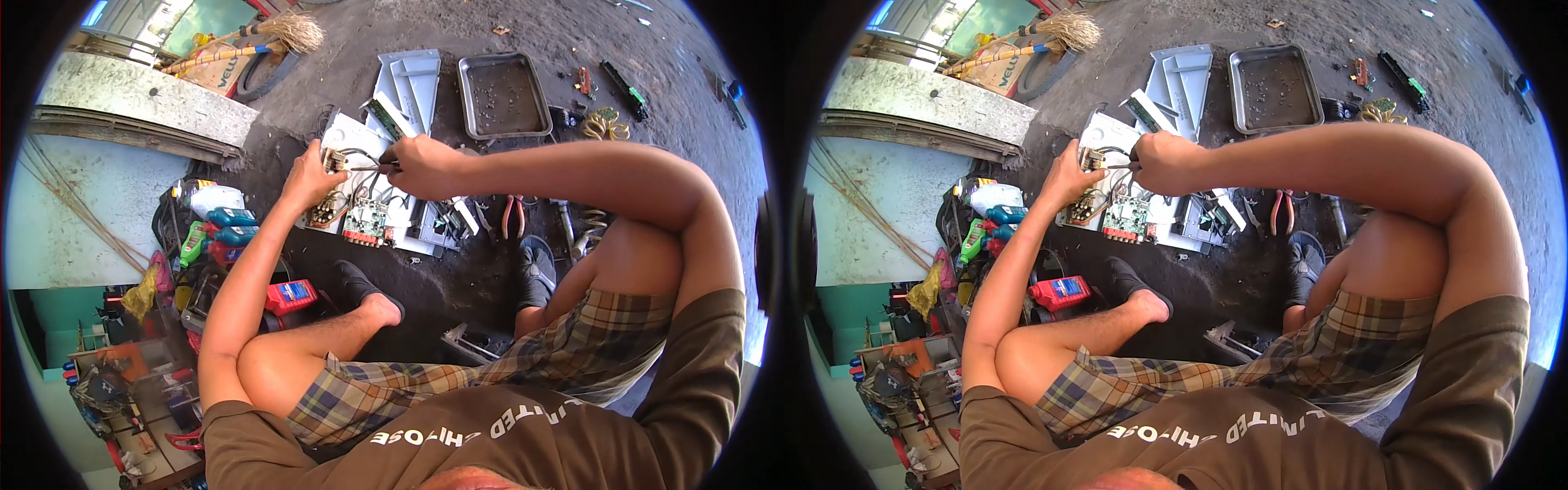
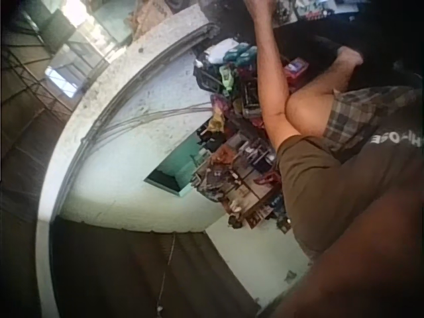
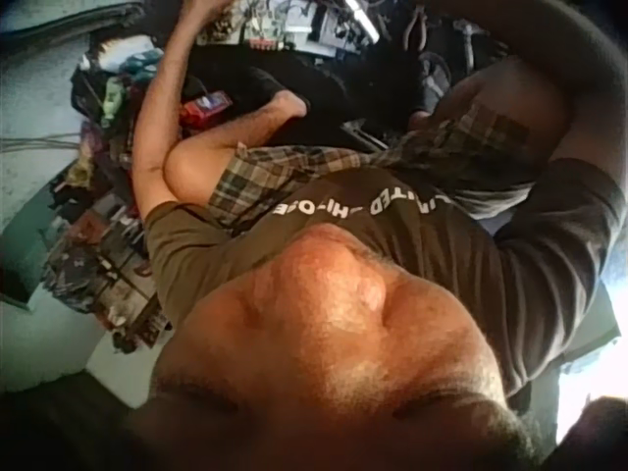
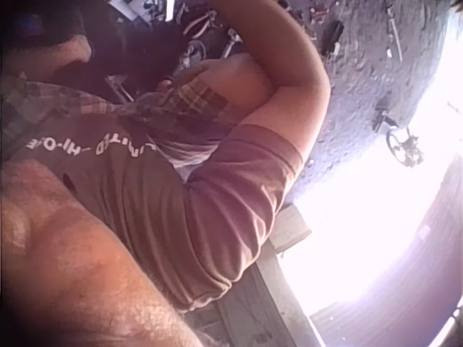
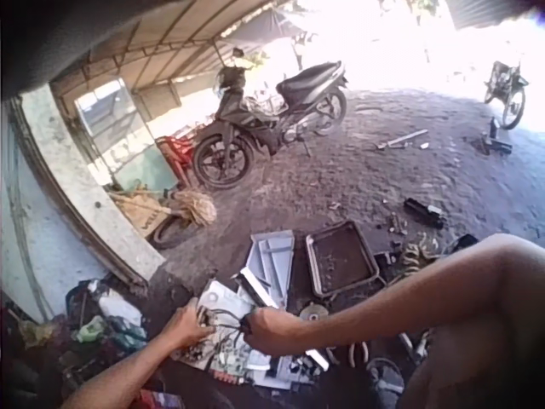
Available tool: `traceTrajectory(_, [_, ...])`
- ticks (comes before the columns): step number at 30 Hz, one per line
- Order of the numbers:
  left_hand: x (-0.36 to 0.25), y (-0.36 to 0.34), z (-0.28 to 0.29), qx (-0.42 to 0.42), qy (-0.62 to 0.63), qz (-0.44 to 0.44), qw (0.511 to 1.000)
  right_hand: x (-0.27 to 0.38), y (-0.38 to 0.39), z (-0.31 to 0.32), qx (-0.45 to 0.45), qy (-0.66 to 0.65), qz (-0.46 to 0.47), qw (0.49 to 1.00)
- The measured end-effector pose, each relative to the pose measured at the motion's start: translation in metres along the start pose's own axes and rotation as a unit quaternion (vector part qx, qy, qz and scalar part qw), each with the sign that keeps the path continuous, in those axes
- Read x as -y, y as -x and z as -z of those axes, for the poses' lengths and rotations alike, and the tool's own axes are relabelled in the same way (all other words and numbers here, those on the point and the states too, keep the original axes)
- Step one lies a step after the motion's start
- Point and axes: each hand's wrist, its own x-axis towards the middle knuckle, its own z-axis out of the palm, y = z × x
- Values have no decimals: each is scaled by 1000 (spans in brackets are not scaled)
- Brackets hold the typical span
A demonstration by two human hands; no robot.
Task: The person sits on the floor and uses a screwdriver to manipulate components on a circuit board inside a metal casing. They repeatedly tighten and loosen screws on the board while holding the casing with their other hand.
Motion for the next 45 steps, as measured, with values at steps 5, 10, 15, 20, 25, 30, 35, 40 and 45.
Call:
traceTrajectory(5, [-17,-8,7,18,-96,76,992,-6,-17,-22,-31,1,-27,999])
traceTrajectory(10, [-4,-14,3,-2,-123,100,987,5,-31,-21,-44,2,-6,999])
traceTrajectory(15, [-18,-16,-2,-16,-118,113,986,-3,-44,-23,-51,-25,-29,998])
traceTrajectory(20, [-21,-14,1,-13,-101,121,987,-11,-48,-26,-60,-40,-27,997])
traceTrajectory(25, [-15,-12,0,-14,-100,113,988,-10,-46,-23,-52,-55,-18,997])
traceTrajectory(30, [-16,-12,-1,-20,-97,102,990,-21,-45,-27,-63,-75,3,995])
traceTrajectory(35, [-13,-12,-3,-22,-94,92,991,-26,-45,-30,-74,-86,17,993])
traceTrajectory(40, [-9,-15,-3,-19,-76,87,993,-25,-45,-29,-70,-91,12,993])
traceTrajectory(45, [-12,-14,-3,-21,-83,81,993,-15,-44,-23,-57,-152,-50,986])
